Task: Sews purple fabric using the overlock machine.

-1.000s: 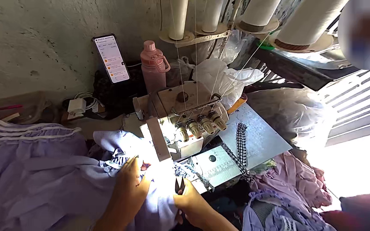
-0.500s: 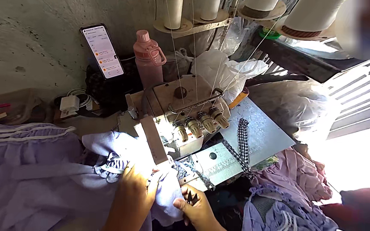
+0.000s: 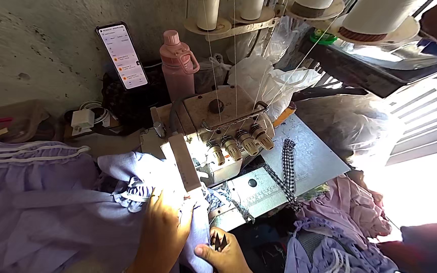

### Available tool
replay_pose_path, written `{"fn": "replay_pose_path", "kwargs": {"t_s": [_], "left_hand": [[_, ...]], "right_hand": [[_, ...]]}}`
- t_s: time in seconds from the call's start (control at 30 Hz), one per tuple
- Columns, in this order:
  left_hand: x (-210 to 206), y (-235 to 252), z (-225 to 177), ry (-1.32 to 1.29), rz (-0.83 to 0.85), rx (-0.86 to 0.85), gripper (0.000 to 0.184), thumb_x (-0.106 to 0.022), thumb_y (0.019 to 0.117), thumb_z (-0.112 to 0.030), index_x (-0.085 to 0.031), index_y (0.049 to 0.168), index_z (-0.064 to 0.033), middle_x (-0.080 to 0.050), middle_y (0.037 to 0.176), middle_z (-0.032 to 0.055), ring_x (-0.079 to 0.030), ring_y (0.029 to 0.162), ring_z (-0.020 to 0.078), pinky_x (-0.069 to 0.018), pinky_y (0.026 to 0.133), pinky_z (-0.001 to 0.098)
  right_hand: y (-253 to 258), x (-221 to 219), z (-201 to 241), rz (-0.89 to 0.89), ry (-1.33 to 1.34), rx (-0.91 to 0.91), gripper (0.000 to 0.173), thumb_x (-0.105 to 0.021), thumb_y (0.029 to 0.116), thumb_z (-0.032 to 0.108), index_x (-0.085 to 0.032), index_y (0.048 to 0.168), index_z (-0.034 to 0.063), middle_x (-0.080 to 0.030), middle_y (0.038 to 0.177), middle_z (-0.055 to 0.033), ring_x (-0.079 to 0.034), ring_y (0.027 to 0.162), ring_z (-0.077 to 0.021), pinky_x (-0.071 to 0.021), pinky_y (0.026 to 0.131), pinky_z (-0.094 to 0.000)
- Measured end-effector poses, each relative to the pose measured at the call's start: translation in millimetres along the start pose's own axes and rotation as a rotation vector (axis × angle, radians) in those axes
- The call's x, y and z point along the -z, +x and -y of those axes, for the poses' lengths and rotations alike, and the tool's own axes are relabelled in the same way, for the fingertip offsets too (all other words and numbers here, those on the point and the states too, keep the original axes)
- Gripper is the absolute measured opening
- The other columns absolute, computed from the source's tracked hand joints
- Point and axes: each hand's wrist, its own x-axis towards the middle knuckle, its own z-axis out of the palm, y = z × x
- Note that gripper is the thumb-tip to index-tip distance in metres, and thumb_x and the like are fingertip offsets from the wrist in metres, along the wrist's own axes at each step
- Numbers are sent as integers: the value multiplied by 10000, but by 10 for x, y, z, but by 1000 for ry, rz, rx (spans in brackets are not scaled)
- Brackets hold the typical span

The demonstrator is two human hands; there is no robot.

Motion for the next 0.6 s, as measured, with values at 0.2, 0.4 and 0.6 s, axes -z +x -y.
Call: {"fn": "replay_pose_path", "kwargs": {"t_s": [0.2, 0.4, 0.6], "left_hand": [[-30, 11, -25, -19, -16, 27, 268, -539, 908, -280, -755, 845, -133, -749, 892, 44, -684, 956, 248, -497, 870, 369], [-143, -136, -57, 157, -202, 13, 380, -580, 930, -344, -672, 739, -29, -704, 905, 183, -636, 945, 358, -459, 868, 428], [-206, -203, -107, 161, -238, 0, 350, -580, 977, -299, -737, 754, -81, -743, 884, 90, -662, 910, 286, -474, 864, 391]], "right_hand": [[-8, 30, -9, 10, 29, 1, 202, -800, 838, 62, -613, 770, 98, -635, 610, 50, -604, 480, -27, -534, 468, -205], [34, 30, -72, 6, 35, -34, 207, -817, 822, 85, -611, 800, 103, -604, 600, 67, -542, 447, 4, -478, 432, -176], [10, 110, -20, 75, 140, -94, 190, -796, 830, 45, -620, 858, 112, -615, 639, 62, -478, 445, 26, -414, 428, -155]]}}
